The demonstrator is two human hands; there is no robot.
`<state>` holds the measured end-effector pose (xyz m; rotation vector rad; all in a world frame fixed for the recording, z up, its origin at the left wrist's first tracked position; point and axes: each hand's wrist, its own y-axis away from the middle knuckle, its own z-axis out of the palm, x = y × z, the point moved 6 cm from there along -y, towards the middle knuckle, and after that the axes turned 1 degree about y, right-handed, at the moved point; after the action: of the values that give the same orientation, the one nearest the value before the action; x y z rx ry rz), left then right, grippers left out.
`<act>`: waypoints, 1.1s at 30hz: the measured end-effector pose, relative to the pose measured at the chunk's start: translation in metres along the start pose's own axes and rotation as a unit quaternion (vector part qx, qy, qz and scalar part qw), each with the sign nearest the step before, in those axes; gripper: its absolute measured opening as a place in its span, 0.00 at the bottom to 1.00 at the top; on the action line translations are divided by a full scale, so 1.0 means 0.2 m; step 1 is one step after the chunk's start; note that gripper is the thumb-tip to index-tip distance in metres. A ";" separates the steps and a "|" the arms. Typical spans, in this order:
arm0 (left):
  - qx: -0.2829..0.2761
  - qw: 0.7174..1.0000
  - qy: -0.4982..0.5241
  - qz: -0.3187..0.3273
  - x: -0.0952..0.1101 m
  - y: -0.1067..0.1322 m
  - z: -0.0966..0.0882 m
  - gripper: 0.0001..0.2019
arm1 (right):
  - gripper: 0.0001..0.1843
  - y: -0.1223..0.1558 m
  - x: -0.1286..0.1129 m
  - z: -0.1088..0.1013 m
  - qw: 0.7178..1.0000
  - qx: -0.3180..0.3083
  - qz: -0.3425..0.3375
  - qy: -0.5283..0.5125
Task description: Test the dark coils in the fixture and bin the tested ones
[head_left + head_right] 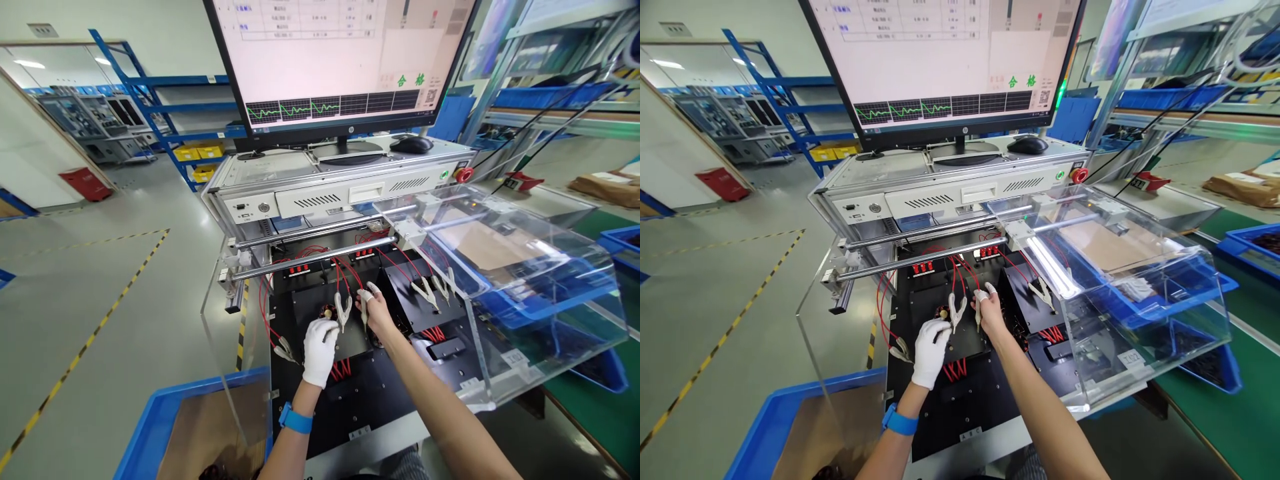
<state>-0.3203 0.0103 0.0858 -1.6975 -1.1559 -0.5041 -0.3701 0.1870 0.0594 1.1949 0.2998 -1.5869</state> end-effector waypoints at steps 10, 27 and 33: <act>-0.002 1.000 -0.008 0.016 0.01 0.00 0.00 0.05 | 0.31 0.04 0.09 0.07 0.998 0.026 -0.028 -0.053; 0.196 0.964 -0.109 -0.145 -0.31 0.31 -0.30 0.15 | 0.35 -0.03 0.02 -0.02 0.965 0.044 -0.183 0.185; 0.198 0.896 0.018 -0.398 -0.51 0.33 -0.33 0.14 | 0.20 0.26 -0.08 0.21 0.776 -0.161 -0.424 0.439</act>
<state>-0.2991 -0.0988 0.0042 -0.8109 -1.7788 -0.7245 -0.3493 0.1457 0.1103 1.5495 1.8672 -1.4415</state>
